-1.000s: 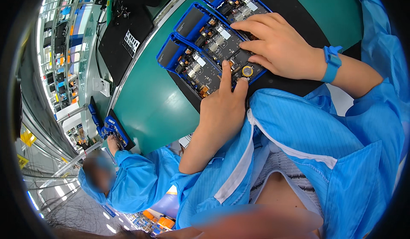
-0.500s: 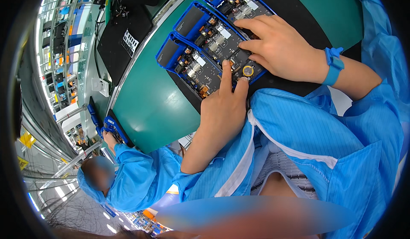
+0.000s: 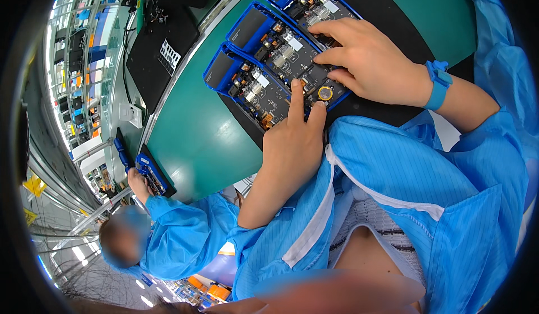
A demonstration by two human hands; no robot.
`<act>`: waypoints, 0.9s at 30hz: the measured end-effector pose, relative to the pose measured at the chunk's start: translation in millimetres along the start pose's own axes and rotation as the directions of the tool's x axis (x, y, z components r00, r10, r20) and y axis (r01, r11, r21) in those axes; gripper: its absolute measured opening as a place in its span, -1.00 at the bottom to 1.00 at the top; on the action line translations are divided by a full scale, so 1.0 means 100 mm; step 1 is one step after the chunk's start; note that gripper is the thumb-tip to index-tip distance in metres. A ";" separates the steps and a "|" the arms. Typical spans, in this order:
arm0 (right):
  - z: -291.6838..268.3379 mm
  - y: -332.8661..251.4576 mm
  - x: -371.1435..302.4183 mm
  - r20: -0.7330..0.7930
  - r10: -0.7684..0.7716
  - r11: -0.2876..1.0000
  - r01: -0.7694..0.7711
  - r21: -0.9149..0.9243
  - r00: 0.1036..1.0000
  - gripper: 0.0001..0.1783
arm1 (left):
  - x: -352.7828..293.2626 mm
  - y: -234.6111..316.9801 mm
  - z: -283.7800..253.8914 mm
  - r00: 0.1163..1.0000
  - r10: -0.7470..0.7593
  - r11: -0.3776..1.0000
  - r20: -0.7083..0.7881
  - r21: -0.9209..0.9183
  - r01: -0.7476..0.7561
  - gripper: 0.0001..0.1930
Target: The person picks up a black plastic frame, breaks off small pieces by hand, and places the frame onto a circuit board inside a blue casing. They then pick up small pink components and press them into the board, repeating the process on multiple casings.
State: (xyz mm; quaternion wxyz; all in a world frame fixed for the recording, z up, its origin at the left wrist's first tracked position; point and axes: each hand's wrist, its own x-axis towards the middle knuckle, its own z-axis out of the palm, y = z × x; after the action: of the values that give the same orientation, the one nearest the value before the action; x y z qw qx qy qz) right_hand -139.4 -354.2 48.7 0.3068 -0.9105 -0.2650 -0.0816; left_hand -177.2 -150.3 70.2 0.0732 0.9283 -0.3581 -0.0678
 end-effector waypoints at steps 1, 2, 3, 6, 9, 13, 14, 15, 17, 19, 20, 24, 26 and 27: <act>0.00 -0.02 0.01 0.000 0.000 1.000 0.000 0.000 1.000 -0.68 | 0.00 0.00 0.00 1.000 0.000 1.000 0.001 0.000 0.000 -0.77; 0.00 -0.04 0.02 0.004 0.037 0.999 -0.037 0.001 0.999 -0.69 | 0.00 0.01 -0.01 1.000 -0.001 1.000 -0.001 0.003 0.001 -0.77; 0.01 -0.06 0.04 0.008 0.073 0.997 -0.074 0.003 0.997 -0.70 | 0.00 0.01 -0.01 1.000 -0.002 1.000 -0.001 0.007 0.002 -0.77; -0.01 -0.10 0.09 0.009 0.041 0.994 -0.040 -0.098 0.999 -0.71 | -0.01 0.00 0.00 1.000 -0.001 1.000 -0.016 0.007 0.001 -0.76; 0.03 -0.10 0.09 0.010 0.024 0.991 -0.022 -0.132 1.000 -0.72 | -0.09 0.09 -0.01 1.000 0.016 0.999 -0.025 0.033 -0.016 -0.72; 0.00 -0.11 0.09 -0.001 0.014 0.989 -0.014 -0.148 1.000 -0.72 | -0.19 0.18 0.02 1.000 -0.011 1.000 -0.003 0.009 0.011 -0.68; 0.01 -0.11 0.09 0.002 0.021 0.989 -0.020 -0.148 1.000 -0.72 | -0.19 0.19 0.03 0.999 -0.018 1.000 -0.035 -0.021 0.017 -0.68; 0.01 -0.11 0.09 0.004 0.028 0.989 -0.027 -0.148 1.000 -0.72 | -0.19 0.19 0.03 0.997 -0.026 0.999 -0.068 -0.050 0.022 -0.68; 0.01 -0.11 0.10 0.011 0.031 0.989 -0.029 -0.145 0.999 -0.72 | -0.16 0.22 0.00 0.998 -0.057 0.998 -0.029 -0.037 0.056 -0.68; 0.02 -0.12 0.10 0.016 0.034 0.989 -0.031 -0.142 0.999 -0.72 | -0.15 0.22 0.02 0.996 -0.088 0.996 0.009 -0.022 0.088 -0.68; 0.03 -0.13 0.09 0.017 0.032 0.987 -0.029 -0.161 0.999 -0.72 | -0.14 0.21 0.05 0.998 -0.050 0.998 -0.032 0.026 0.051 -0.69; 0.06 -0.17 0.04 -0.003 0.035 0.980 -0.035 -0.198 0.999 -0.70 | -0.11 0.20 0.06 0.998 -0.004 0.996 -0.057 0.093 0.009 -0.72; 0.05 -0.18 0.02 -0.003 0.051 0.984 -0.051 -0.169 0.999 -0.69 | -0.10 0.20 0.05 0.999 -0.006 0.995 -0.044 0.097 0.010 -0.71; 0.05 -0.18 0.01 -0.003 0.068 0.988 -0.068 -0.140 0.998 -0.68 | -0.11 0.19 0.04 0.999 -0.010 0.996 -0.037 0.087 0.013 -0.71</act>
State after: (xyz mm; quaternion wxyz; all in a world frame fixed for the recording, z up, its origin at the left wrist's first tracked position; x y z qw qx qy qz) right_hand -147.7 -339.0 54.4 0.2443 -0.9384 -0.2276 -0.0887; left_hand -198.5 -157.5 70.4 0.0389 0.9338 -0.3539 -0.0357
